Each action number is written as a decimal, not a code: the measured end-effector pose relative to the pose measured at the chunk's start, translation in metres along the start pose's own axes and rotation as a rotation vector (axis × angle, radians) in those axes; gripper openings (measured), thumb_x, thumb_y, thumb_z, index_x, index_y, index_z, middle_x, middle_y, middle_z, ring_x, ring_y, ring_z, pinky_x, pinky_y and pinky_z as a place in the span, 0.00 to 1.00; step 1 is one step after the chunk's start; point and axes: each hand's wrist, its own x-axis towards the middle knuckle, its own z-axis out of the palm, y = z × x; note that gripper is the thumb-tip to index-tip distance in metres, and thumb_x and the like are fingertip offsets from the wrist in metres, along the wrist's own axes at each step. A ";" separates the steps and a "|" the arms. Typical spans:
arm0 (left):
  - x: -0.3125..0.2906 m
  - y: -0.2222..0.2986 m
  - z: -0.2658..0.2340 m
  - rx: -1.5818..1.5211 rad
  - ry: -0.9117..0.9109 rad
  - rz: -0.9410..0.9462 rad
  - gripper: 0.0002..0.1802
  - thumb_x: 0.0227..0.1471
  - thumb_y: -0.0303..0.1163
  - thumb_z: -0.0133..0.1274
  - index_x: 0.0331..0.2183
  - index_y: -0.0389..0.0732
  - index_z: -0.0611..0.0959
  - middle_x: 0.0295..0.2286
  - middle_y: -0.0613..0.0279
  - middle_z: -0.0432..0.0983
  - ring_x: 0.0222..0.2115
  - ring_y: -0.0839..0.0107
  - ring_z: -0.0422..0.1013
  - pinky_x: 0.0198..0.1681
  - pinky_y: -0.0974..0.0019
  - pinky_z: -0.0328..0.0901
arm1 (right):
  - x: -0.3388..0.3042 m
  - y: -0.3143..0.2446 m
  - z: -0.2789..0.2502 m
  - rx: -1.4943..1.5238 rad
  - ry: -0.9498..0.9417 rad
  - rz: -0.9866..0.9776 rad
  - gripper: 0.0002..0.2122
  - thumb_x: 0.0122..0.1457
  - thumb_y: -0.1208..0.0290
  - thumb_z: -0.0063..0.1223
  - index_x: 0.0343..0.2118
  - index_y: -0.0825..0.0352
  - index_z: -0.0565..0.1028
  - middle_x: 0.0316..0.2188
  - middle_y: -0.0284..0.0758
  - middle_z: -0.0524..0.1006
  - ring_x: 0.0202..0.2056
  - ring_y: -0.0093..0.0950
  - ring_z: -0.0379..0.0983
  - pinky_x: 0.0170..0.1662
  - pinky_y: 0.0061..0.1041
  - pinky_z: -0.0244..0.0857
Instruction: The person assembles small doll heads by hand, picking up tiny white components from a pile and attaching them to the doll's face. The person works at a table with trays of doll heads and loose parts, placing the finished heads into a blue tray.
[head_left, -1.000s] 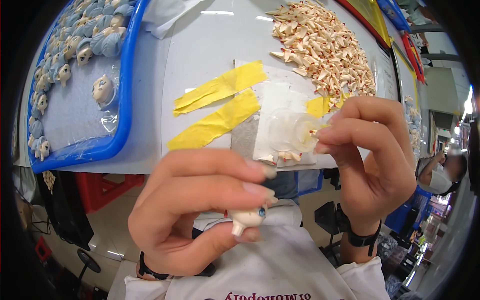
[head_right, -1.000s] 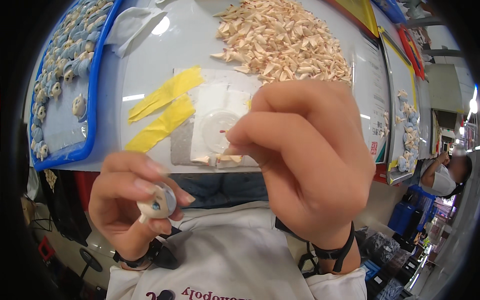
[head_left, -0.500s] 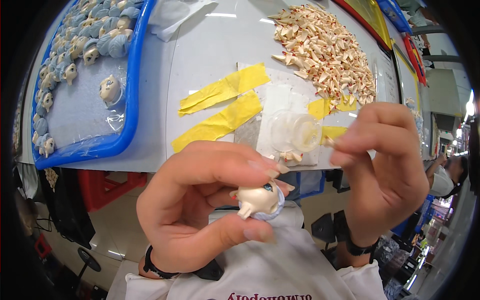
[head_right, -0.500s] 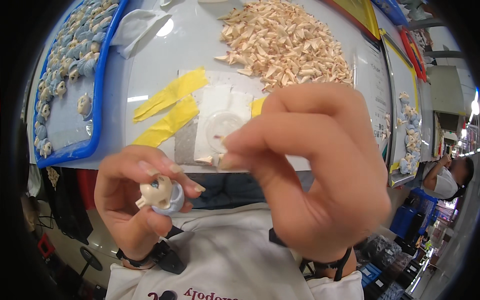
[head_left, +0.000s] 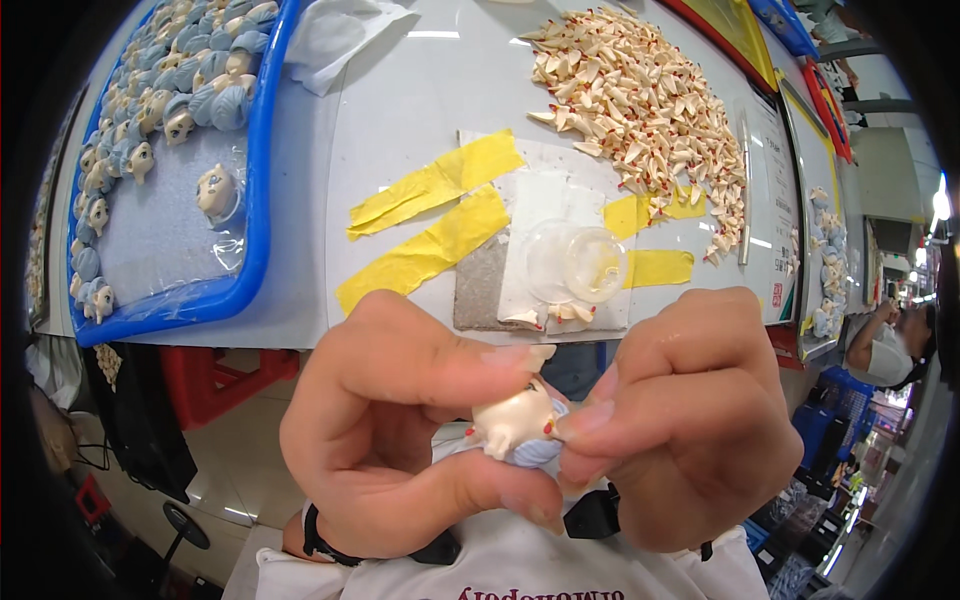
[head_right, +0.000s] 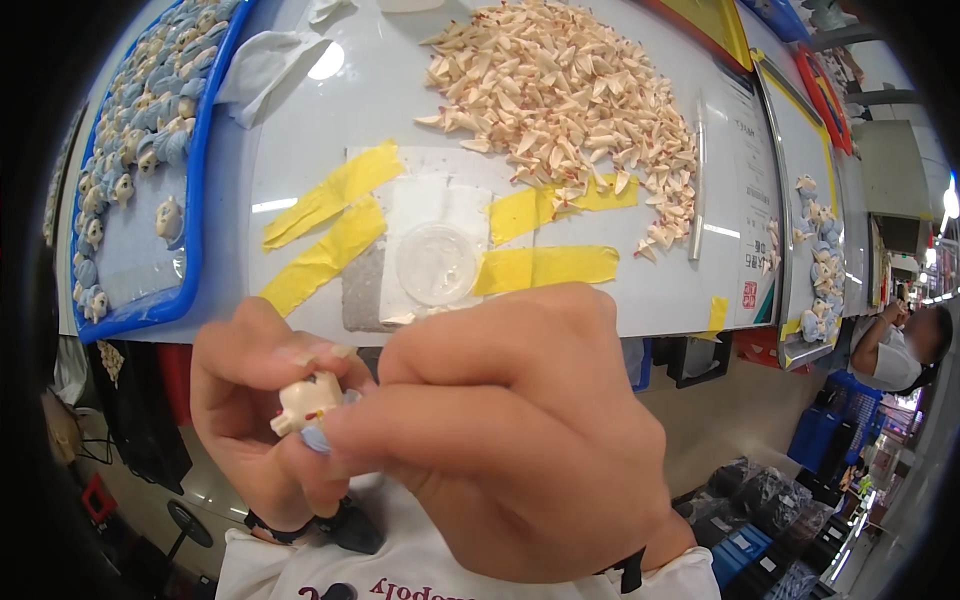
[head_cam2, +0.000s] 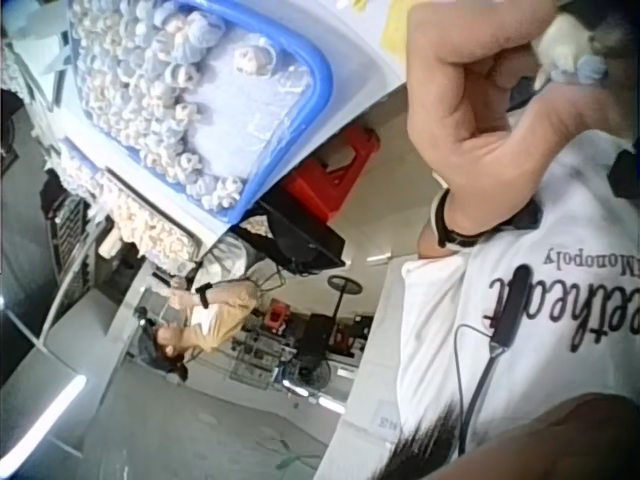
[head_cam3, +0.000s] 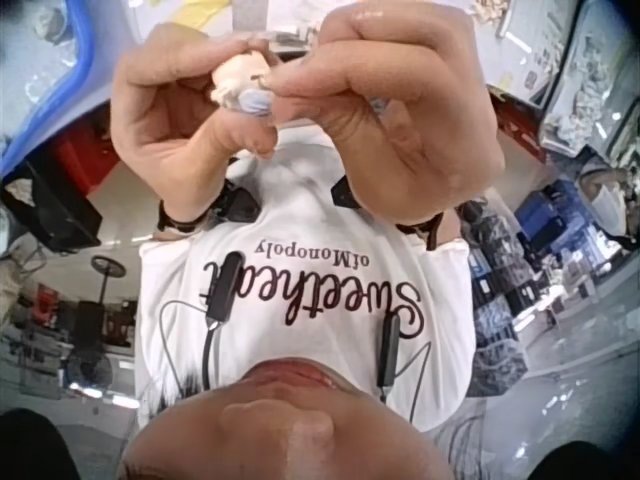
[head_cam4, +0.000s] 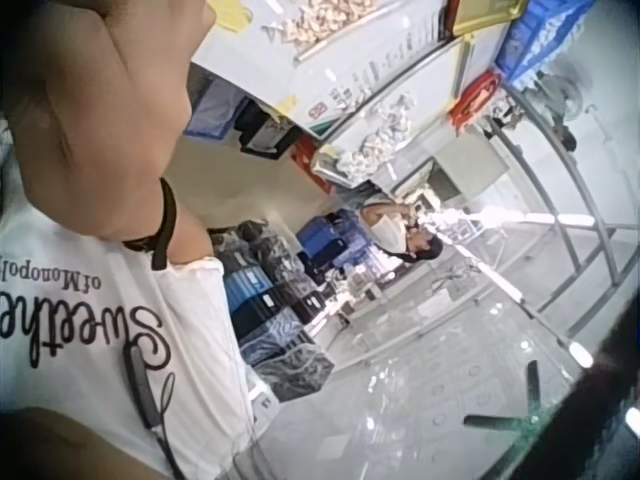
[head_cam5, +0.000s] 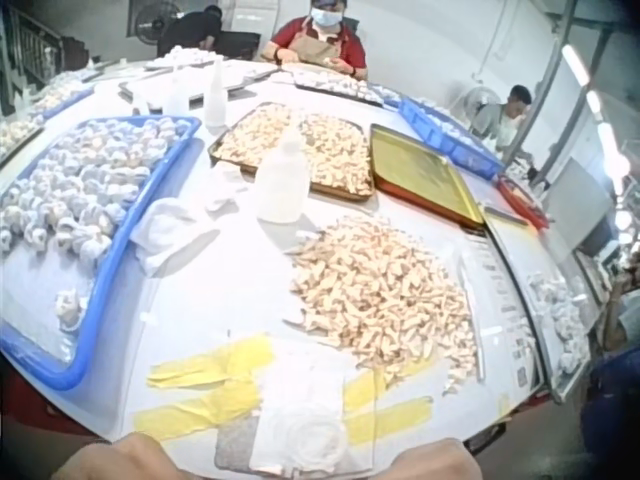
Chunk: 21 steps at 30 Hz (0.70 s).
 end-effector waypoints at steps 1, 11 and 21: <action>0.000 0.000 0.000 0.029 0.001 0.016 0.21 0.39 0.29 0.61 0.34 0.35 0.69 0.29 0.58 0.65 0.27 0.74 0.68 0.32 0.71 0.67 | 0.000 -0.001 0.000 -0.011 -0.002 0.012 0.10 0.39 0.77 0.63 0.24 0.61 0.72 0.22 0.30 0.67 0.24 0.20 0.64 0.26 0.15 0.56; 0.008 0.007 0.002 0.344 -0.038 0.218 0.25 0.37 0.37 0.64 0.35 0.34 0.70 0.29 0.55 0.68 0.27 0.70 0.68 0.29 0.71 0.63 | 0.004 -0.003 -0.010 0.231 -0.051 0.077 0.19 0.41 0.70 0.65 0.37 0.66 0.70 0.30 0.37 0.68 0.28 0.22 0.66 0.31 0.17 0.59; 0.018 0.038 -0.027 1.148 0.155 0.343 0.21 0.44 0.28 0.55 0.43 0.39 0.72 0.41 0.49 0.67 0.42 0.57 0.64 0.47 0.60 0.59 | -0.008 0.030 -0.119 -0.175 0.371 0.485 0.09 0.47 0.80 0.47 0.34 0.71 0.73 0.30 0.34 0.73 0.30 0.20 0.67 0.35 0.18 0.62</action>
